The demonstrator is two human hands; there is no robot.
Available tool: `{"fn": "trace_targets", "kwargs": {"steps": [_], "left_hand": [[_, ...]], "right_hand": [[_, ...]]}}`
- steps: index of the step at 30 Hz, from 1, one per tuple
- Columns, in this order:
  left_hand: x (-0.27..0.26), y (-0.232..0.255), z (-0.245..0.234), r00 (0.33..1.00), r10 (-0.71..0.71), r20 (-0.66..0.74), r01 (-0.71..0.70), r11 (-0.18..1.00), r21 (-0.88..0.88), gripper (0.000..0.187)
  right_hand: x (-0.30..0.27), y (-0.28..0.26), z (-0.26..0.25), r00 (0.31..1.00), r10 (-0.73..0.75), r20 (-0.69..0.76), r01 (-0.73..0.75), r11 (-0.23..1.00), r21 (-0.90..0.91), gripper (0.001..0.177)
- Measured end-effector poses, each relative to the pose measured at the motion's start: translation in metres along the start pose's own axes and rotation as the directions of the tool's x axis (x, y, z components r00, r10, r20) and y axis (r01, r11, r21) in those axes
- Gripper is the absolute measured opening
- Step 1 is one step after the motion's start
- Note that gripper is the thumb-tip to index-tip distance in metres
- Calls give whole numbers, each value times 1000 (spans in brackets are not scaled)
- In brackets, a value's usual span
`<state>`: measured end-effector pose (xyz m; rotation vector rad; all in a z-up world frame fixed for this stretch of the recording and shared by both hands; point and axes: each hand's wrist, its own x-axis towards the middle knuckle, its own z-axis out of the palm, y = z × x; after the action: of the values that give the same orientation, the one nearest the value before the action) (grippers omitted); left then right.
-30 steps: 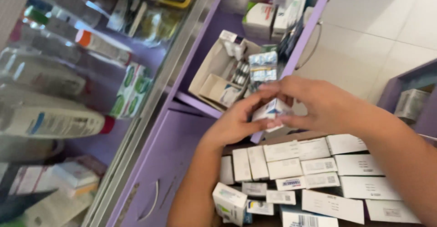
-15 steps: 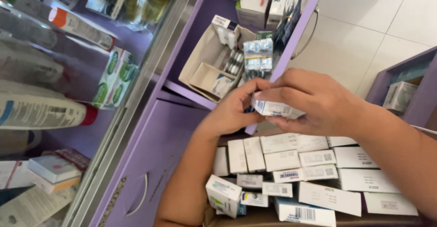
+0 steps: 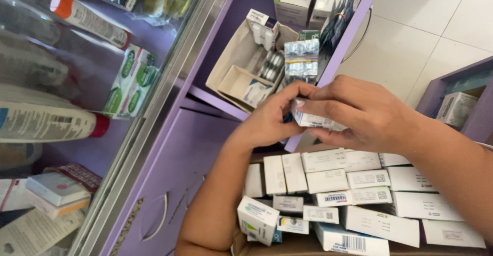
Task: The person sorts through various medicine boxes and blister packs inside a purple drawer. They pick up items, turn them over to view the labels, and place them back into the drawer or into a cardboard box on the floor.
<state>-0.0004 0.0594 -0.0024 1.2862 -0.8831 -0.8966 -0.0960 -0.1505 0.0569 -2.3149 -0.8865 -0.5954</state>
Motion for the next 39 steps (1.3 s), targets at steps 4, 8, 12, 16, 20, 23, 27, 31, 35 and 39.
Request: {"fn": "trace_targets", "kwargs": {"steps": [4, 8, 12, 16, 20, 23, 27, 31, 35, 39], "left_hand": [[3, -4, -4, 999, 31, 12, -31, 999, 10, 55], [7, -4, -7, 997, 53, 52, -53, 998, 13, 56], [9, -5, -8, 996, 71, 61, -75, 996, 53, 56], [9, -2, -8, 998, 53, 43, -57, 993, 102, 57], [7, -8, -7, 995, 95, 24, -95, 995, -6, 56], [7, -10, -9, 989, 146, -19, -147, 982, -117, 49], [9, -8, -9, 982, 170, -78, -183, 959, -215, 49], [11, -12, -9, 980, 167, -105, -183, 970, -161, 47], [13, -18, -6, 985, 128, -117, -151, 966, -210, 44], [12, -10, -1, 983, 155, -102, -179, 938, -297, 38]], "right_hand": [[2, 0, -2, 1000, 29, 10, -29, 1000, -8, 50], [2, 0, -2, 999, 40, 20, -39, 999, -13, 49], [3, 0, -3, 999, 30, 17, -30, 1000, -8, 48], [2, 1, -3, 999, 41, 28, -41, 999, -22, 48], [1, 0, -4, 1000, 26, 3, -26, 999, -47, 48], [2, -1, -5, 999, 47, -8, -48, 997, -64, 48], [3, -4, -6, 997, 68, -28, -70, 995, -77, 46], [2, -4, -3, 996, 82, -43, -86, 993, -80, 45], [3, -4, 1, 994, 87, -69, -93, 992, -86, 42], [7, -7, 4, 981, 143, -133, -145, 989, -5, 31]]}}
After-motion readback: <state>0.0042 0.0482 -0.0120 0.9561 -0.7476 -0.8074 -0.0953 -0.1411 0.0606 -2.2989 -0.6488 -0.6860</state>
